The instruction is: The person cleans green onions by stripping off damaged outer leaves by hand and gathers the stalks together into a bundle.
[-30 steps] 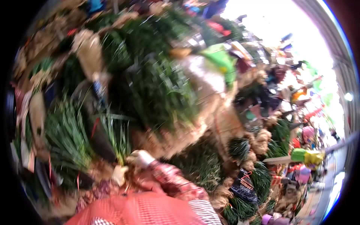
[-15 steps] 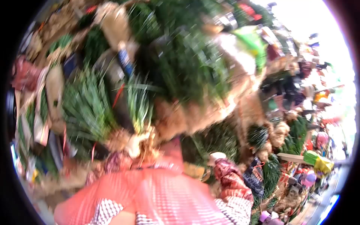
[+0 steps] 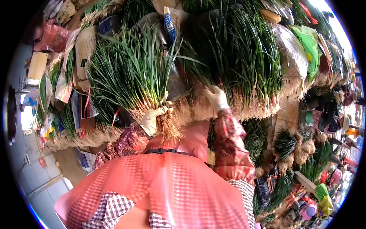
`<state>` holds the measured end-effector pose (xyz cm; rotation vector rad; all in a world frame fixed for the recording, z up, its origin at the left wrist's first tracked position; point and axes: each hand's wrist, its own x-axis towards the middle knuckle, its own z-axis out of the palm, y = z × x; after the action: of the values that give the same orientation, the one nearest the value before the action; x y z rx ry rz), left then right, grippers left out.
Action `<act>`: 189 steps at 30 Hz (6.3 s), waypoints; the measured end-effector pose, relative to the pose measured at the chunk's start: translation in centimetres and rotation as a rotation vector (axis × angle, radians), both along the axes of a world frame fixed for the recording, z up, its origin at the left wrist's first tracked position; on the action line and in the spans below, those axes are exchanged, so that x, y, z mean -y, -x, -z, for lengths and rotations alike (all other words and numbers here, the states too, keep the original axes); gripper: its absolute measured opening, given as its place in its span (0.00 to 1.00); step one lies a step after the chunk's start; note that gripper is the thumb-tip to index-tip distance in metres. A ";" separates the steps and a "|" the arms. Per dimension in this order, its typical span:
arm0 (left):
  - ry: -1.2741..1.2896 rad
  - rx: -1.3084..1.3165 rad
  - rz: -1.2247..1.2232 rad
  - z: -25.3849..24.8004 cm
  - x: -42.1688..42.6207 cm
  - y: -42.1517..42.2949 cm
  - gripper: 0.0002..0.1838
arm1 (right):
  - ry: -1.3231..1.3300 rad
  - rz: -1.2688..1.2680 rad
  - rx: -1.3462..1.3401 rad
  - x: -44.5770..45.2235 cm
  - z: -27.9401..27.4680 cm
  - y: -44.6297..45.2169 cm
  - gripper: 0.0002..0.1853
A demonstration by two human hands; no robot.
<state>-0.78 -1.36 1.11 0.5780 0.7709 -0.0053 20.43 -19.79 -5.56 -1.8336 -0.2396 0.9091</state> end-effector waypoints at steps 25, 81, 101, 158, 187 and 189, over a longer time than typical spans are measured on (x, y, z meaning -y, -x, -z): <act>0.386 -0.163 0.069 2.3 1.7 -0.9 0.07 | -0.299 -0.012 -0.550 -2.3 -3.5 7.6 0.15; 0.102 -0.007 0.229 3.6 0.1 0.0 0.15 | 0.998 -1.075 0.300 11.0 -0.2 7.4 0.20; -0.051 -0.159 0.246 4.5 2.3 -1.6 0.10 | -0.032 0.054 -0.030 -1.3 -2.5 7.8 0.08; 0.051 -0.096 0.302 1.7 -3.0 -0.5 0.15 | 0.569 -0.448 0.371 -8.0 5.9 2.3 0.30; 0.339 0.211 0.022 3.2 -1.3 -0.8 0.17 | 0.268 -0.144 0.806 11.1 0.3 3.9 0.15; 0.339 0.233 0.037 3.3 -1.2 -1.0 0.17 | -0.002 0.231 0.135 12.5 -0.5 5.0 0.20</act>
<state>0.24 -0.18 -2.23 0.2634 0.5173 -0.0992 15.41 -32.26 -5.11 -1.8780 -0.1091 0.6260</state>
